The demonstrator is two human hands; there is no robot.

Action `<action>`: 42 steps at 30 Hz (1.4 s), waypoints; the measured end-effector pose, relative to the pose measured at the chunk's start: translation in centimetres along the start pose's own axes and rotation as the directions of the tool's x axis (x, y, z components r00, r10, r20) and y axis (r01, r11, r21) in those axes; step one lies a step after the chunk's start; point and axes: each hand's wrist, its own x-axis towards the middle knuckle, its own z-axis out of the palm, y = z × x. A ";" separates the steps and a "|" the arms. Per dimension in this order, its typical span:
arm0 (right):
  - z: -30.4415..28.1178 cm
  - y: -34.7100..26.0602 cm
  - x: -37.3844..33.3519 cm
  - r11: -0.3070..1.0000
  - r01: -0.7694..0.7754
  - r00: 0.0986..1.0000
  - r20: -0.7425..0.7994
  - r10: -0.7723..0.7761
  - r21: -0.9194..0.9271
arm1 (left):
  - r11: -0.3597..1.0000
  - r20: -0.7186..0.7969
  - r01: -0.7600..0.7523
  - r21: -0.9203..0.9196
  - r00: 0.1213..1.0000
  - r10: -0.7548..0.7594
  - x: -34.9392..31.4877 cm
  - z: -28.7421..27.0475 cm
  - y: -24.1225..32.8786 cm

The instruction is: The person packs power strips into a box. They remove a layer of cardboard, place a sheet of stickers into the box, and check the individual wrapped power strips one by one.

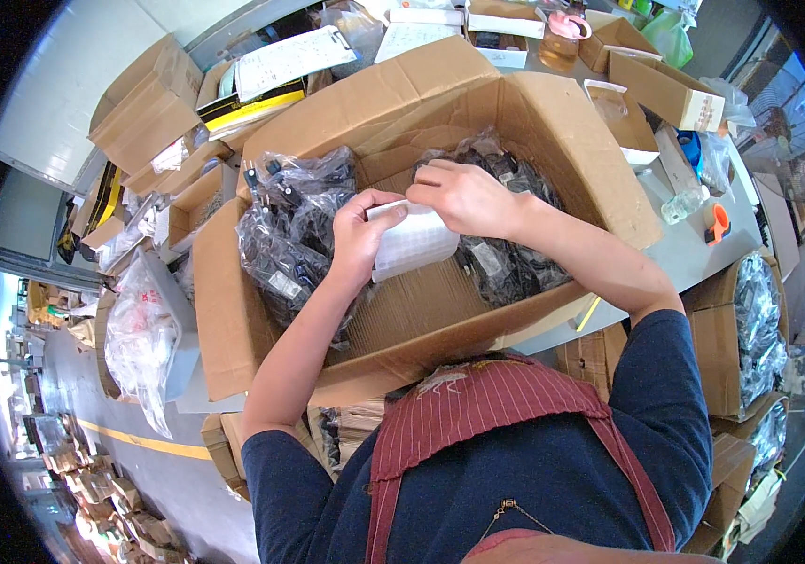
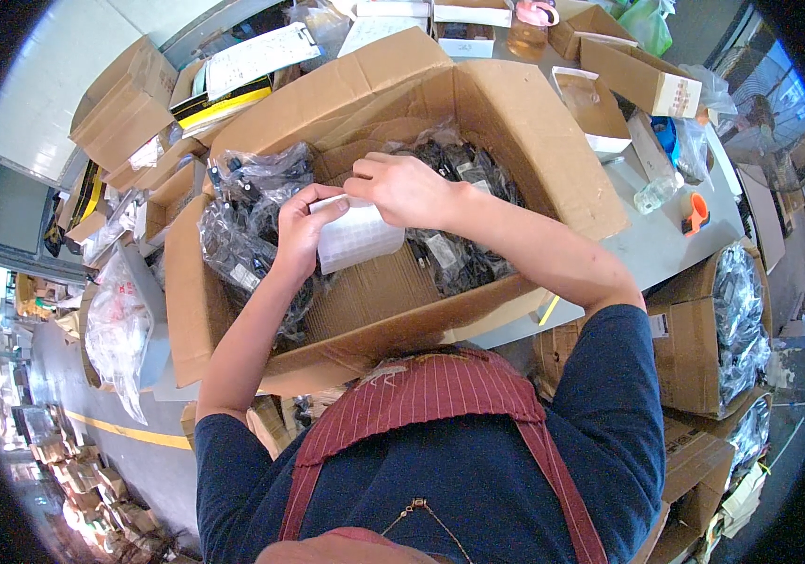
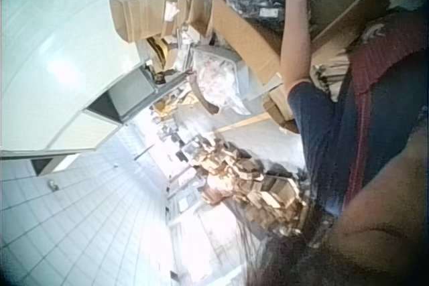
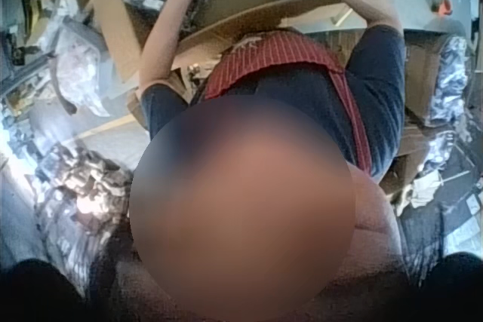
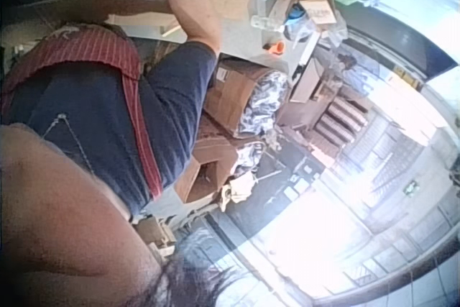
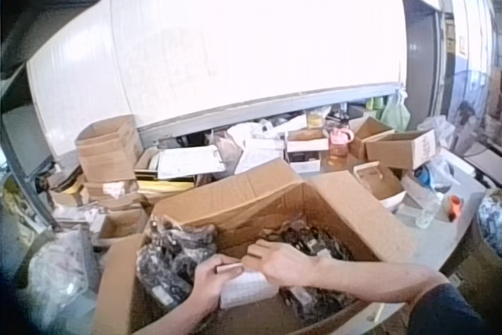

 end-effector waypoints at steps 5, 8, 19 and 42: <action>-0.6 2.0 0.0 0.804 -0.309 0.940 0.037 0.338 0.508 | 0.997 -0.009 0.009 0.080 1.000 -0.009 0.4 -0.3 -0.1; -2.2 3.9 0.0 0.255 -0.454 0.790 0.254 0.557 0.853 | 0.995 -0.017 0.042 0.087 0.999 -0.040 0.5 -0.6 -0.2; -2.5 5.2 -0.5 0.071 -0.482 0.761 0.377 0.528 0.874 | 0.708 0.292 0.167 0.686 0.829 -0.478 0.2 -1.8 -4.5; -1.8 8.9 -1.4 0.359 -0.578 0.685 0.198 0.701 0.733 | -0.053 0.785 -0.783 0.620 0.618 0.046 7.3 4.0 -10.2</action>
